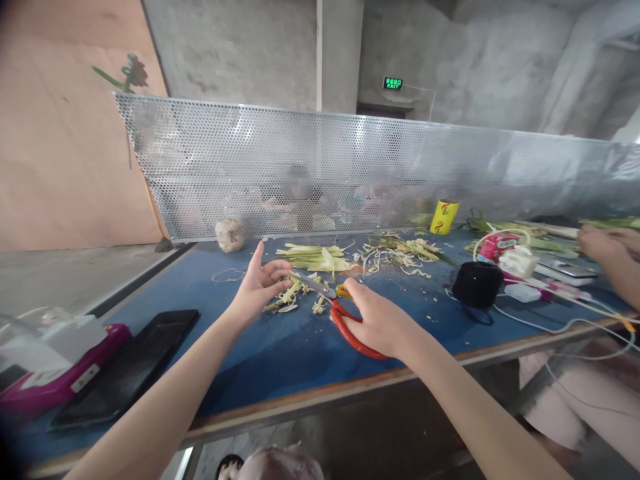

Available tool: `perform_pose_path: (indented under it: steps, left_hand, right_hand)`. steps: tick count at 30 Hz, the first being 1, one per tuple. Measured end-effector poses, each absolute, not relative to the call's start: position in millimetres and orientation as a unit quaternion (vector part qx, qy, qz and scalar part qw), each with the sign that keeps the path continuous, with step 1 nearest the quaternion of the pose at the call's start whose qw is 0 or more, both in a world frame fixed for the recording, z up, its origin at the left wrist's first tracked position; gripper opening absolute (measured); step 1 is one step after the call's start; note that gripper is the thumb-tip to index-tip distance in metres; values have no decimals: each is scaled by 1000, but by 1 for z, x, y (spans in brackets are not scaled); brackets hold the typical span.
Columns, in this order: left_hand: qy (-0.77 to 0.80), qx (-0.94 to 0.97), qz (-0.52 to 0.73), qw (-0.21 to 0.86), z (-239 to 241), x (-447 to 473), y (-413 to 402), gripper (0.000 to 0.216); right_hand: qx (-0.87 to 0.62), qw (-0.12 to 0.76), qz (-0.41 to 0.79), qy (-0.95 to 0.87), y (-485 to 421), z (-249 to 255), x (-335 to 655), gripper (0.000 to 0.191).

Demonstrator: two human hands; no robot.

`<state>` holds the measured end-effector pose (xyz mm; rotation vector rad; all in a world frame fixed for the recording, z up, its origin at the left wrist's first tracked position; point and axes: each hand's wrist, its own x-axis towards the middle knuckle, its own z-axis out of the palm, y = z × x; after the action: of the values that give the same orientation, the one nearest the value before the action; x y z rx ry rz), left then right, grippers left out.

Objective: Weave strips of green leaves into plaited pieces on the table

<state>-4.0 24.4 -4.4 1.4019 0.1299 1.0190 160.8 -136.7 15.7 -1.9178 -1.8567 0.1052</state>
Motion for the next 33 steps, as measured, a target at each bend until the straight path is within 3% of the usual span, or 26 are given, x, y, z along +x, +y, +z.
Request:
perform_pose_path:
  steps: [13,21,33]
  left_hand:
    - [51,604,450,655,-6,-3,28,109]
    - [61,610,421,669,-4,-2,22,113]
    - [50,624,413,661,-7,-3,26,113]
  right_hand:
    - [-699,202,87,-680,-133,17,158,14]
    - [-703,210,79,-674,-132,16,159,23]
    - [-712,179,92,-673,-132,16,158,19]
